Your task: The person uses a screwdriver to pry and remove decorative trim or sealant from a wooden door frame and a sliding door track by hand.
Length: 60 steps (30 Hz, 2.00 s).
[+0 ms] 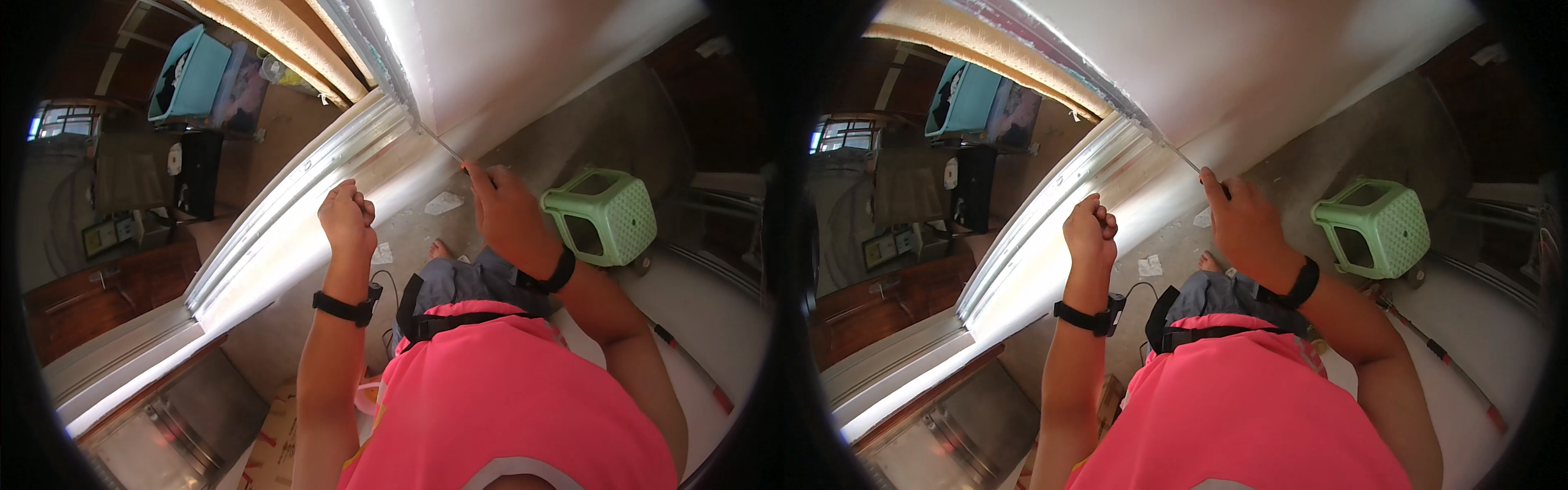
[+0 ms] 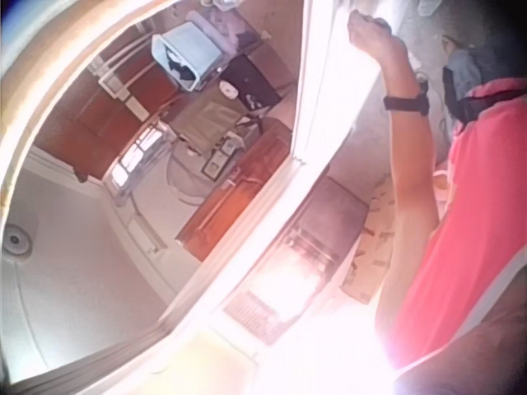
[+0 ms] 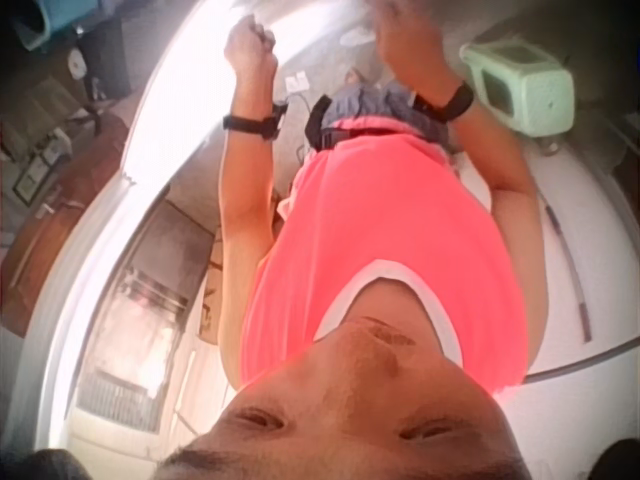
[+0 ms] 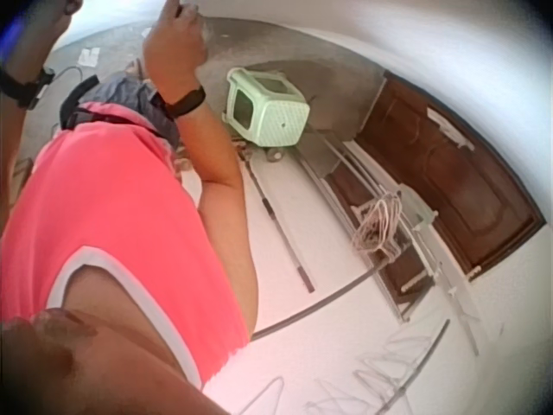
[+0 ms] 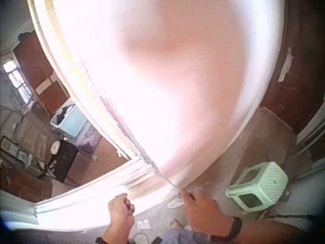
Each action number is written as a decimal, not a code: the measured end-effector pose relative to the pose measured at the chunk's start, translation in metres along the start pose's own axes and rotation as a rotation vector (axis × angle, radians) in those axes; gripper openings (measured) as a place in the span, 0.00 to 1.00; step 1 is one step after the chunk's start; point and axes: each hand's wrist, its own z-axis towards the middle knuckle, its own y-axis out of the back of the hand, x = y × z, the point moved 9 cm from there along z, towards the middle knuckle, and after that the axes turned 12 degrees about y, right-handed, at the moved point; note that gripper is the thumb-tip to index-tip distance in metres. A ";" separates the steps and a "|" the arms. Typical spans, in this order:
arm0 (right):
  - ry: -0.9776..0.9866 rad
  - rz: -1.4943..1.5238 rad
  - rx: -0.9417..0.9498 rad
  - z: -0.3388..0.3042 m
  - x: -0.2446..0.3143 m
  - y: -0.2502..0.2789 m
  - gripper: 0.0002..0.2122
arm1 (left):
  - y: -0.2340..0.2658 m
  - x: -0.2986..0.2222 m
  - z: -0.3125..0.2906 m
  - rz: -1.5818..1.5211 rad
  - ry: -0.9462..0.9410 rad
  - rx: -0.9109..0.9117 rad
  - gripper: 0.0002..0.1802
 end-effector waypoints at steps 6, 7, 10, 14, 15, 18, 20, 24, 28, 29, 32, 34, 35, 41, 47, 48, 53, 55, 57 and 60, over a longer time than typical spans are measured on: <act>-0.112 -0.155 0.019 -0.015 -0.006 -0.031 0.21 | 0.009 0.000 -0.005 0.024 0.012 0.051 0.11; -0.146 -0.053 -0.010 -0.016 -0.007 -0.033 0.20 | 0.010 0.000 -0.005 0.026 0.009 0.059 0.11; -0.197 0.113 -0.092 -0.019 -0.009 -0.038 0.18 | 0.012 -0.002 -0.009 0.056 -0.001 0.086 0.11; -0.305 0.179 -0.077 -0.024 -0.021 -0.042 0.17 | 0.011 -0.006 -0.013 0.149 -0.051 0.124 0.10; -0.335 0.180 -0.055 -0.025 -0.024 -0.044 0.17 | 0.011 -0.006 -0.013 0.180 -0.071 0.135 0.09; -0.328 0.331 -0.065 -0.021 -0.027 -0.047 0.16 | -0.008 0.001 -0.017 0.304 -0.105 0.208 0.09; -0.277 0.355 -0.207 -0.017 -0.023 -0.041 0.16 | -0.034 0.013 -0.024 0.426 -0.144 0.275 0.11; -0.399 0.444 -0.163 -0.019 -0.017 -0.046 0.15 | -0.071 0.024 -0.034 0.656 -0.266 0.323 0.14; -0.490 0.607 -0.175 -0.021 -0.025 -0.044 0.13 | -0.089 0.023 -0.030 0.809 -0.439 0.285 0.16; -0.500 0.657 -0.158 -0.021 -0.028 -0.045 0.12 | -0.090 0.025 -0.027 0.783 -0.440 0.287 0.16; -0.536 0.750 -0.077 -0.023 -0.034 -0.051 0.14 | -0.097 0.032 -0.021 0.788 -0.381 0.297 0.16; -0.584 0.800 -0.130 -0.025 -0.033 -0.050 0.15 | -0.106 0.038 -0.017 0.807 -0.322 0.302 0.17; -0.636 0.849 -0.181 -0.028 -0.033 -0.052 0.16 | -0.110 0.044 -0.013 0.838 -0.256 0.320 0.17; -0.520 0.914 -0.279 -0.027 -0.020 -0.078 0.19 | -0.120 0.060 0.000 0.817 -0.254 0.275 0.14; -0.570 0.881 -0.177 -0.019 0.001 -0.085 0.19 | -0.107 0.059 0.013 0.881 -0.224 0.253 0.12; -0.575 0.872 -0.173 -0.019 0.006 -0.086 0.18 | -0.102 0.058 0.013 0.883 -0.213 0.241 0.12; -0.586 0.898 -0.265 -0.013 0.025 -0.093 0.19 | -0.093 0.042 0.010 1.017 -0.312 0.271 0.12; -0.581 0.874 -0.306 -0.014 0.034 -0.101 0.19 | -0.089 0.036 0.010 1.080 -0.362 0.276 0.12; -0.568 0.825 -0.399 -0.014 0.043 -0.099 0.19 | -0.080 0.035 0.011 1.033 -0.318 0.290 0.13; -0.613 0.899 -0.316 -0.013 0.056 -0.106 0.24 | -0.071 0.026 0.005 1.090 -0.338 0.271 0.14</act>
